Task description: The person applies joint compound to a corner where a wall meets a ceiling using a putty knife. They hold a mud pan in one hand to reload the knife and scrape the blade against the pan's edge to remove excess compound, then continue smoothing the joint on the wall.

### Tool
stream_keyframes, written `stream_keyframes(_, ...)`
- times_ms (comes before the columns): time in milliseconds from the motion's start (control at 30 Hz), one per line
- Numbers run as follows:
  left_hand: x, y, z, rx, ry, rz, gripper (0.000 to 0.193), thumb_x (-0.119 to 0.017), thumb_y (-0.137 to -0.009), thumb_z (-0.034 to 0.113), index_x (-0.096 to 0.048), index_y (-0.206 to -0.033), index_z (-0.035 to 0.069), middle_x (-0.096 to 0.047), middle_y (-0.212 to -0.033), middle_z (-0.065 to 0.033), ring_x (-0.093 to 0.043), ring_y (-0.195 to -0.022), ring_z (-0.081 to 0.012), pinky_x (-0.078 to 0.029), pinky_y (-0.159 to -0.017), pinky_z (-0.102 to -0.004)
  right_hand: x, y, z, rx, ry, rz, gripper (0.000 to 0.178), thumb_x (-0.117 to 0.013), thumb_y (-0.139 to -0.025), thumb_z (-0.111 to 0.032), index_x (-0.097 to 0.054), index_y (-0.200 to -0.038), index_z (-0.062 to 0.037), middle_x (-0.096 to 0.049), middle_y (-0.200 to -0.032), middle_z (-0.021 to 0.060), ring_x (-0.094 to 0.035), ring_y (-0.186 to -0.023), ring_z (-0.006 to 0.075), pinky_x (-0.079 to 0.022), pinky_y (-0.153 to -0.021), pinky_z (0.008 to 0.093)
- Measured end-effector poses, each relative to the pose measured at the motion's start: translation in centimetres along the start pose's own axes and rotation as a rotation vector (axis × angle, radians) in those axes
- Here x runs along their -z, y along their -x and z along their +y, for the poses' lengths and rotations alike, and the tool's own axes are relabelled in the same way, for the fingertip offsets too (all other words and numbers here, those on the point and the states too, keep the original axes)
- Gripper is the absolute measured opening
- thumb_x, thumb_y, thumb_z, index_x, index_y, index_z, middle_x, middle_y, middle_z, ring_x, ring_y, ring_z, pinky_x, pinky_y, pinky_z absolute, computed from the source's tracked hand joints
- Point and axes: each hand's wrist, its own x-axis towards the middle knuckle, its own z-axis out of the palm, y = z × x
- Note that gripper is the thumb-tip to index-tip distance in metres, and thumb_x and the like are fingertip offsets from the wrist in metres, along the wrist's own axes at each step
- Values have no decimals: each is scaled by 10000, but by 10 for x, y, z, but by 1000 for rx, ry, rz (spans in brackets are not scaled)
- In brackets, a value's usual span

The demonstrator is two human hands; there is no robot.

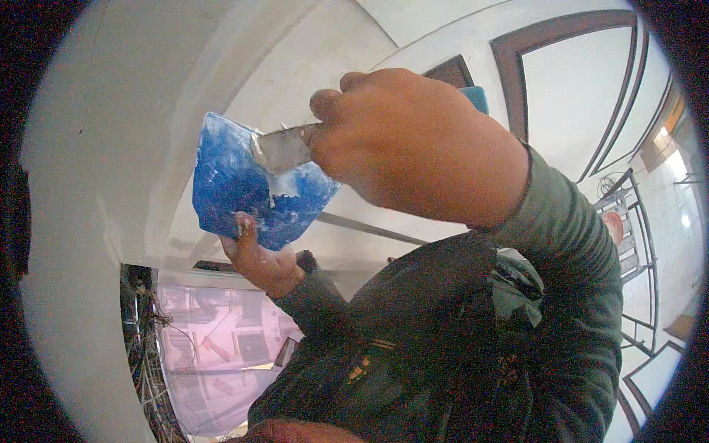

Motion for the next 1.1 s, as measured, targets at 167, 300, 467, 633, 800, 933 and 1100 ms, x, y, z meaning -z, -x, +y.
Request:
stream_keyframes(167,-7,-1,20,293,-8,115,582,-682,-723,63,-493,-1259,-63,-555,-1189,-193,-585,-1018,-293,-499,-897,-437,9,-13,-16,10,122,-86,243,-617,-782,-115,-663,-1008,-40,-599,-882,65,-592,-826,205,-512,-761,306)
stream_keyframes(300,15,3,8,259,89,233,615,-654,-693,62,-480,-1269,-69,-537,-1214,-206,-580,-1035,-296,-502,-892,-423,21,-12,-20,-141,127,-149,251,-611,-791,-64,-659,-1036,-41,-586,-849,102,-594,-799,226,-521,-705,326)
stream_keyframes(467,61,-13,9,158,192,195,590,-651,-756,118,-455,-1280,-70,-547,-1180,-203,-574,-1045,-304,-487,-908,-460,27,-46,-2,-201,-172,423,428,-633,-782,32,-611,-1202,-49,-549,-771,124,-559,-641,265,-466,-581,389)
stream_keyframes(633,99,-27,-6,120,177,180,552,-662,-783,111,-457,-1266,-61,-542,-1182,-184,-548,-1084,-303,-442,-958,-471,9,-101,18,-179,-16,883,282,-594,-788,-59,-630,-1067,-69,-562,-729,143,-612,-735,321,-507,-645,430)
stream_keyframes(800,93,-31,-2,168,230,143,569,-666,-778,113,-445,-1270,-71,-528,-1195,-191,-538,-1090,-316,-441,-953,-477,-7,-128,33,-145,102,981,272,-684,-825,-112,-689,-1089,-50,-565,-705,109,-563,-592,232,-459,-529,346)
stream_keyframes(933,101,-38,1,250,281,83,589,-667,-776,115,-437,-1287,-64,-526,-1198,-188,-536,-1092,-319,-443,-955,-485,-5,-137,27,-195,172,993,271,-683,-822,-107,-689,-1085,-46,-599,-716,127,-588,-597,247,-473,-541,348)
stream_keyframes(1100,107,-44,-3,290,238,109,598,-678,-770,118,-446,-1300,-32,-531,-1208,-185,-539,-1095,-317,-447,-955,-501,10,-138,20,-246,40,822,231,-575,-848,-87,-579,-1027,61,-552,-744,158,-567,-683,296,-473,-572,413)
